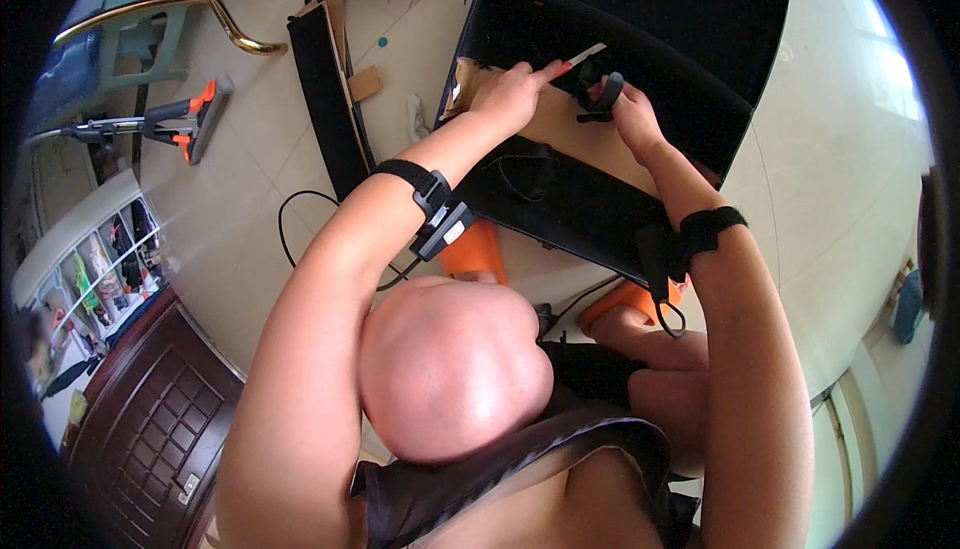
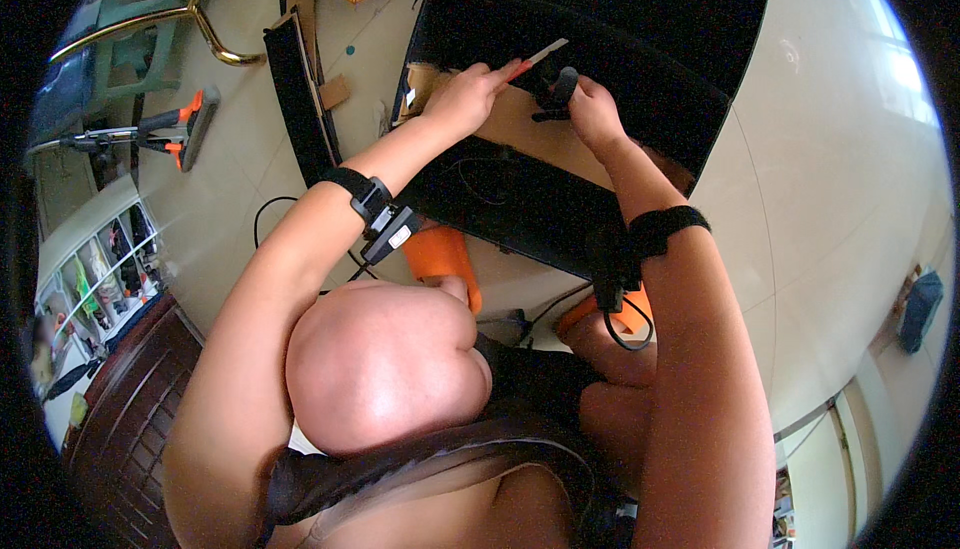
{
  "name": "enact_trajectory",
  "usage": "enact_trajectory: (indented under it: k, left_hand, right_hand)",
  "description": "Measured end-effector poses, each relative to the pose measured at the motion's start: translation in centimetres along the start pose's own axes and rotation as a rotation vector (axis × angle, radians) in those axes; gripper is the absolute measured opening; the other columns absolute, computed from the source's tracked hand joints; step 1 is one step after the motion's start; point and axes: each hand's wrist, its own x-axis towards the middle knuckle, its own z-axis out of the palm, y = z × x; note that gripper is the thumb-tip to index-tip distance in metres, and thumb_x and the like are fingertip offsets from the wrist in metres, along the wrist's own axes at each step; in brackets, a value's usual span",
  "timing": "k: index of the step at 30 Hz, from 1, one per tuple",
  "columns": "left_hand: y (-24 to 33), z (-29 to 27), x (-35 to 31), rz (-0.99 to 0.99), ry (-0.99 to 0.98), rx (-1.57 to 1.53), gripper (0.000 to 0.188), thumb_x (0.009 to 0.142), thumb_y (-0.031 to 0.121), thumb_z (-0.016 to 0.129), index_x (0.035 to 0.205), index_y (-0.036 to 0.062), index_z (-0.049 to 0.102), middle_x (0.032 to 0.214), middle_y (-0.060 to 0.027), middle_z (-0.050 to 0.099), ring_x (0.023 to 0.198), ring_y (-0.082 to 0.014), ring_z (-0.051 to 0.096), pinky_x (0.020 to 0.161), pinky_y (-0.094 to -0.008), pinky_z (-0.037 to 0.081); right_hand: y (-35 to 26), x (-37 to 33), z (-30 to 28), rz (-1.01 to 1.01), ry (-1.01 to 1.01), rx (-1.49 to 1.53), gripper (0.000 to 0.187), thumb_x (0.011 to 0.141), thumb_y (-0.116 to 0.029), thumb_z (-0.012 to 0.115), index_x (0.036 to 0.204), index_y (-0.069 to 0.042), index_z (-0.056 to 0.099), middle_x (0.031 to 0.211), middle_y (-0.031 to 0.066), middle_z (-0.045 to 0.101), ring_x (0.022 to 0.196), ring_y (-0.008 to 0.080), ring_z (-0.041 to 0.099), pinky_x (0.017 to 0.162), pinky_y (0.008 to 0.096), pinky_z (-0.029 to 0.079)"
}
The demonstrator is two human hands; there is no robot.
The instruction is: The person uses a red utility knife to cut the tape and remove the cardboard backing from a black box. They then remove a black plastic frame and a black foam insert from inside the box.
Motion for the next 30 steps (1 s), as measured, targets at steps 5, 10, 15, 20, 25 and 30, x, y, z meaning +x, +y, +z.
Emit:
enact_trajectory:
  k: [5,10,15,20,25,30]
  left_hand:
    - [0.1,-0.3,-0.3,0.021,-0.017,0.042,0.039,0.088,0.017,0.043,0.126,0.0259,0.045,0.086,-0.0148,0.055,0.080,-0.0335,0.057,0.070,-0.0417,0.047]
    - [0.0,-0.4,-0.4,0.010,0.032,0.107,0.037,0.088,0.020,0.045,0.123,0.0293,0.047,0.084,-0.0127,0.056,0.075,-0.0331,0.059,0.066,-0.0415,0.049]
    - [1.0,-0.3,-0.5,-0.037,0.076,0.135,0.034,0.086,0.023,0.048,0.120,0.0294,0.050,0.082,-0.0114,0.057,0.073,-0.0319,0.059,0.064,-0.0410,0.050]
    - [0.7,-0.6,-0.3,0.109,0.196,0.256,0.034,0.084,0.021,0.051,0.117,0.0274,0.053,0.079,-0.0120,0.057,0.070,-0.0290,0.060,0.061,-0.0387,0.051]
    - [0.2,-0.1,-0.8,0.091,0.150,0.263,0.036,0.082,0.019,0.052,0.118,0.0243,0.053,0.082,-0.0119,0.055,0.068,-0.0284,0.060,0.060,-0.0385,0.051]
    - [0.4,-0.4,-0.1,0.158,0.133,0.341,0.042,0.081,0.015,0.050,0.123,0.0203,0.048,0.083,-0.0129,0.054,0.069,-0.0301,0.061,0.059,-0.0389,0.051]
  right_hand:
    - [0.4,0.2,-0.4,0.061,0.014,0.042,0.035,0.088,-0.034,0.044,0.097,-0.004,0.061,0.089,0.0045,0.059,0.083,0.0149,0.053,0.077,0.0278,0.039]
    - [0.8,0.3,-0.4,-0.006,-0.029,0.048,0.036,0.090,-0.034,0.045,0.100,-0.003,0.059,0.095,0.0050,0.059,0.089,0.0172,0.053,0.083,0.0296,0.038]
    - [2.0,1.2,-0.7,-0.203,0.065,-0.301,0.023,0.085,-0.019,0.047,0.097,-0.004,0.061,0.091,0.0144,0.060,0.087,0.0269,0.057,0.077,0.0334,0.044]
    - [0.2,0.9,-0.8,-0.361,0.215,-0.730,0.021,0.081,-0.019,0.052,0.096,-0.005,0.059,0.100,0.0194,0.057,0.096,0.0355,0.053,0.080,0.0394,0.045]
    - [-5.3,0.9,-0.4,-0.077,0.027,-1.000,0.019,0.079,-0.019,0.056,0.093,-0.006,0.059,0.099,0.0165,0.059,0.098,0.0323,0.055,0.081,0.0393,0.046]
    - [-1.6,2.6,-1.2,-0.215,-0.013,-0.917,0.026,0.082,-0.021,0.055,0.101,-0.005,0.059,0.097,0.0168,0.060,0.097,0.0327,0.055,0.082,0.0379,0.044]
